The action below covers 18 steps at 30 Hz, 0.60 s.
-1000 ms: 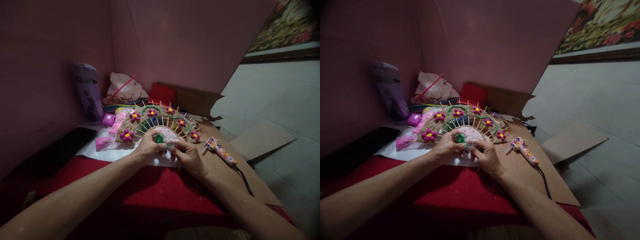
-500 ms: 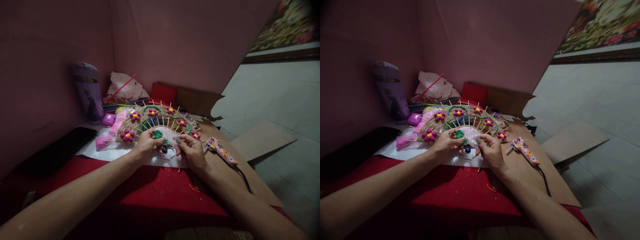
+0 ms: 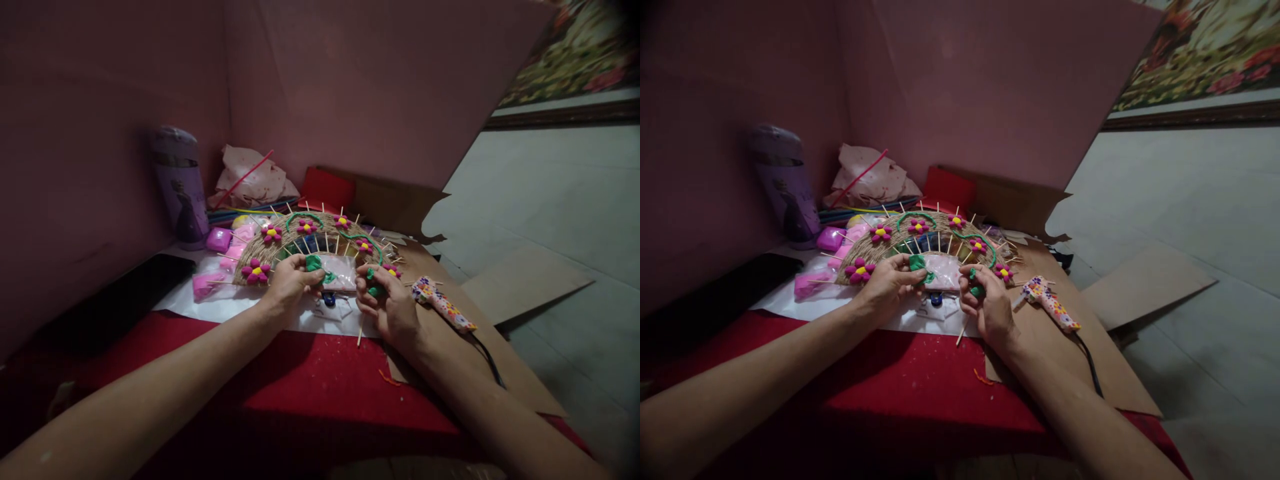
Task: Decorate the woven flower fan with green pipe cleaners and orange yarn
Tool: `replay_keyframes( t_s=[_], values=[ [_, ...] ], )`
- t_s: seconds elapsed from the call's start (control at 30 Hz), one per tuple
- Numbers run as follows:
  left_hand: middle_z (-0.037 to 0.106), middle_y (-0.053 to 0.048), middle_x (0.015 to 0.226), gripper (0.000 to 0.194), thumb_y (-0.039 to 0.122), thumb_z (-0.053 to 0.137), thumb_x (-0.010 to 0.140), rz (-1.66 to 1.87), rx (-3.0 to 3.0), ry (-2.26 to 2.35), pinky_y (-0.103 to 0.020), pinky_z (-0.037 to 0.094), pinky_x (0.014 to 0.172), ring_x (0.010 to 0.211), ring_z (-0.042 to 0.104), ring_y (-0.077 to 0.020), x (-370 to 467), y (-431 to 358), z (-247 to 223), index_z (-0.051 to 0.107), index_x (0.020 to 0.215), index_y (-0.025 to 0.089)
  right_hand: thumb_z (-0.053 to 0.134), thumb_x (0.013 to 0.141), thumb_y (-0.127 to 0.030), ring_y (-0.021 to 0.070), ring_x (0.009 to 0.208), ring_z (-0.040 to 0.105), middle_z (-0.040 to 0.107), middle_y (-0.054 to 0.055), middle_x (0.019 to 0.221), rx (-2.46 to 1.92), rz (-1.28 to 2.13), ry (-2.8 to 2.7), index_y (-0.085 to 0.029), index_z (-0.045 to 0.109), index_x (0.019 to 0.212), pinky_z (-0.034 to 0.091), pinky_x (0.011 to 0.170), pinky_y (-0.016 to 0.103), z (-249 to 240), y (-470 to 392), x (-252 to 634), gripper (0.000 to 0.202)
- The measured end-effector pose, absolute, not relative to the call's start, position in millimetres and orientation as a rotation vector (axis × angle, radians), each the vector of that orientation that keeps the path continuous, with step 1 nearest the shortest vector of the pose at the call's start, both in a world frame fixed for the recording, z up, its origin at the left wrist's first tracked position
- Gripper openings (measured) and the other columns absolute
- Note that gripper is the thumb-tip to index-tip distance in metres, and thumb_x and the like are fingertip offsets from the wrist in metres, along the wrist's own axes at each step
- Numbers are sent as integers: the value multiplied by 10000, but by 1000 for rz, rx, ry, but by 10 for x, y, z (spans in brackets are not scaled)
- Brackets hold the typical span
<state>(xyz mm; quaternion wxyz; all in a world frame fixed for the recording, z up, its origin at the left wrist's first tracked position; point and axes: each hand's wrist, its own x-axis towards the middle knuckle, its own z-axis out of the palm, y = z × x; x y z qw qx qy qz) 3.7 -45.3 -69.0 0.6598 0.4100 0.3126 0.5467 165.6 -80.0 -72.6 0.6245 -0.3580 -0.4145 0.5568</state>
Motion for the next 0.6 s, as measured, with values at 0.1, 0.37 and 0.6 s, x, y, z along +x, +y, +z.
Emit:
replay_keyframes(
  t_s=[0.1,0.37,0.6],
  values=[
    [540,25,560,210,40,674,606,1244,932,706,-207,398,395,434,520,-85,38,-456,-691,506,682,139,535,744,-330,42,392,275,470,-34,609,-826,1288,-931,-174,570,767,167,337,161,-714,-792,1658,161],
    [553,18,565,205,36,679,606,1239,939,711,-215,395,394,430,529,-91,32,-460,-679,522,690,139,540,739,-284,60,456,381,525,-20,714,-804,1361,-941,-190,511,716,222,356,169,-708,-791,1692,101],
    [553,21,551,194,20,660,612,1228,943,717,-208,400,392,419,515,-80,32,-470,-656,519,680,135,565,647,-192,55,428,332,497,-39,643,-824,1350,-905,-188,553,821,167,342,160,-705,-783,1726,174]
  ],
)
